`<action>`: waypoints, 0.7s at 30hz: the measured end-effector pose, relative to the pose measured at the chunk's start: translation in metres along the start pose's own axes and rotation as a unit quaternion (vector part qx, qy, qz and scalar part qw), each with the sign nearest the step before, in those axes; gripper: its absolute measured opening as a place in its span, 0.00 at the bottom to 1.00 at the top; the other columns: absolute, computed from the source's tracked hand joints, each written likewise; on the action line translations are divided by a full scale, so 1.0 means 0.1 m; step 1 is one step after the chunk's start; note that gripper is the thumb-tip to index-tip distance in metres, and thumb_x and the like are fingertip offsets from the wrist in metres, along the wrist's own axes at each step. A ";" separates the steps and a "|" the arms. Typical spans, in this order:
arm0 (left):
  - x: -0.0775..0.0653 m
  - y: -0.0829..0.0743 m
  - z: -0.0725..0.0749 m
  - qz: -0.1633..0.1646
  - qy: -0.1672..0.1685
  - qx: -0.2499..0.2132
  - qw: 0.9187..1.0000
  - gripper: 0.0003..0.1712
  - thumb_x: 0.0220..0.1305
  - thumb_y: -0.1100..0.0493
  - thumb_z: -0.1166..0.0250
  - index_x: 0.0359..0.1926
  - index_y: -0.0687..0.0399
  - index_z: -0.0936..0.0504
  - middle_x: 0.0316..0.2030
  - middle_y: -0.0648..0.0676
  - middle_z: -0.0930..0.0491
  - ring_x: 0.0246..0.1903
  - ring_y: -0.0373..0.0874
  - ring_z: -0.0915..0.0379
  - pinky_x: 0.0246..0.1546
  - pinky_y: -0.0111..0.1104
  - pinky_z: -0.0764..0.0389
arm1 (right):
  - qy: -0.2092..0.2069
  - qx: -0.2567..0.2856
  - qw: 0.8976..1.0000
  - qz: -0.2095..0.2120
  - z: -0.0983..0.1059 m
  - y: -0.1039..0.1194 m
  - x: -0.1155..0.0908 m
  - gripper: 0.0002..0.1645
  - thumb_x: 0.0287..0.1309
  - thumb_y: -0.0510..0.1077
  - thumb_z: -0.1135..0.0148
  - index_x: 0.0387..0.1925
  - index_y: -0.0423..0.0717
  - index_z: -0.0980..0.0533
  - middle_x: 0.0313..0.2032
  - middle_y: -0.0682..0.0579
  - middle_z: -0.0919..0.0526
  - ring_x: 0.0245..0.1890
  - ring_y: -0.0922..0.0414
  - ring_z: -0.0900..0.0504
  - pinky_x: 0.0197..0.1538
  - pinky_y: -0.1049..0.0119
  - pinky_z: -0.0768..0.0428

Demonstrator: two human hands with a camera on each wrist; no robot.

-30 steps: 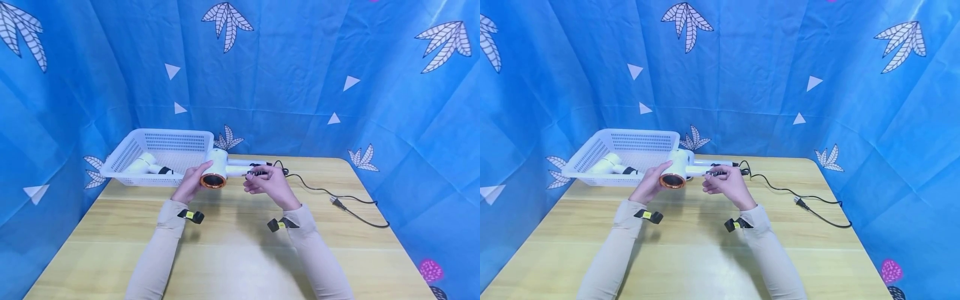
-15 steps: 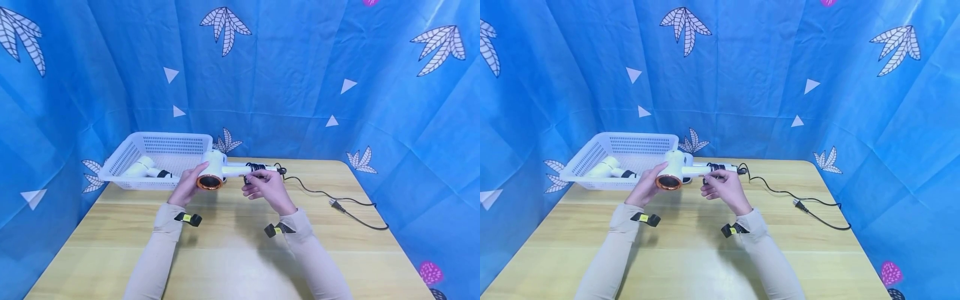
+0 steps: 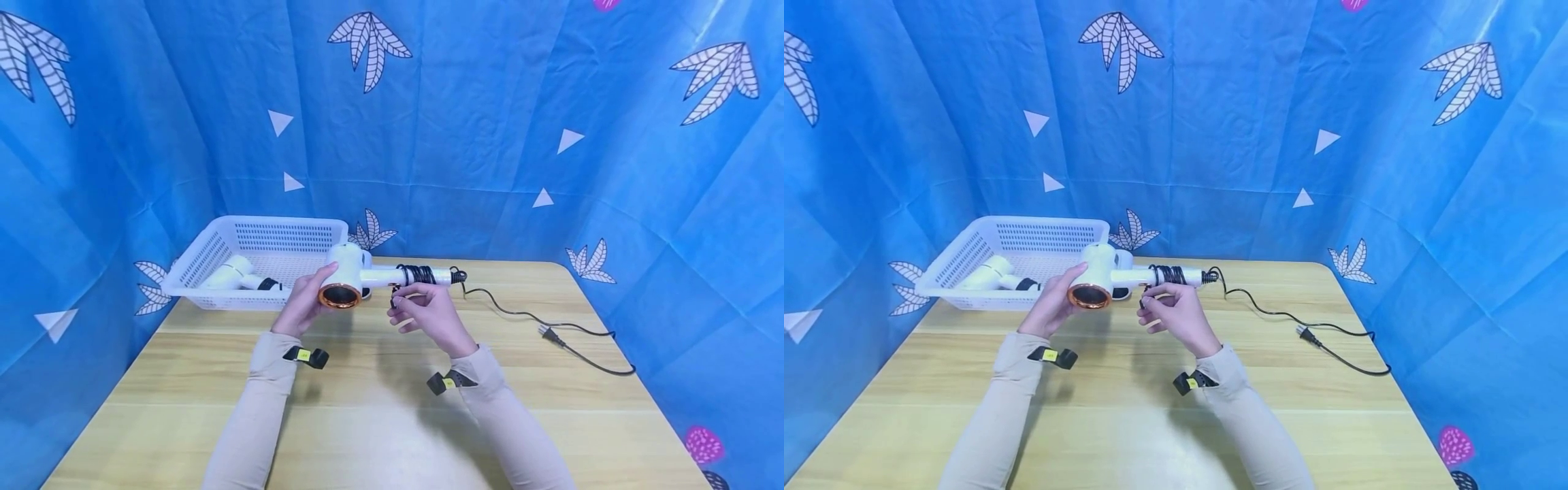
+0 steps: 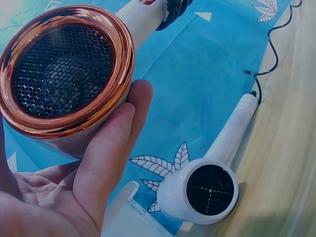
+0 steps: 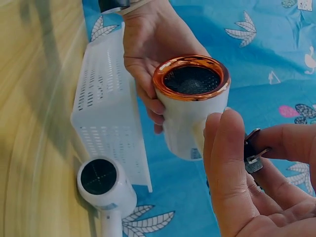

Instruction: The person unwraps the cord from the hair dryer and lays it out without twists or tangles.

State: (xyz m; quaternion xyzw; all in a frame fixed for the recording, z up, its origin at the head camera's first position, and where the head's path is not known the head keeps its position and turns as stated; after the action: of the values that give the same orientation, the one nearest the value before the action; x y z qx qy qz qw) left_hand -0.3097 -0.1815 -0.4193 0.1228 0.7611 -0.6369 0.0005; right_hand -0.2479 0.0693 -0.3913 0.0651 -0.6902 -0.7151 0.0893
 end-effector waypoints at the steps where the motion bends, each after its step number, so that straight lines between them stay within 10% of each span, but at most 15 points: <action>1: 0.00 -0.01 0.00 -0.001 -0.001 0.000 1.000 0.38 0.74 0.39 0.40 0.66 0.67 0.29 0.39 0.49 0.16 0.34 0.39 0.12 0.36 0.31 0.09 | 0.000 -0.001 1.000 0.003 -0.01 -0.01 0.00 0.14 0.69 0.37 0.36 0.50 0.32 0.20 0.39 0.33 0.10 0.30 0.55 0.10 0.35 0.55 0.07; 21: -0.03 -0.03 0.10 -0.004 -0.011 -0.016 1.000 0.40 0.74 0.38 0.40 0.70 0.67 0.32 0.42 0.50 0.17 0.35 0.39 0.13 0.38 0.31 0.09 | -0.074 0.097 0.992 0.044 -0.21 -0.27 0.08 0.07 0.67 0.33 0.36 0.41 0.33 0.26 0.41 0.30 0.11 0.29 0.56 0.09 0.45 0.51 0.08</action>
State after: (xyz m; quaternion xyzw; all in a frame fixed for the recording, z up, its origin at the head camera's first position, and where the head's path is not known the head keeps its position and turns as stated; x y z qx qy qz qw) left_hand -0.3089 -0.1918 -0.4175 0.1122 0.7716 -0.6261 0.0083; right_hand -0.2527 0.0482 -0.4186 -0.0095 -0.7632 -0.6431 0.0627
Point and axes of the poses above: each hand's wrist, its own x-axis towards the middle knuckle, its own z-axis out of the back of the hand, y = z × x, the point moved 3 cm from there along x, towards the middle knuckle
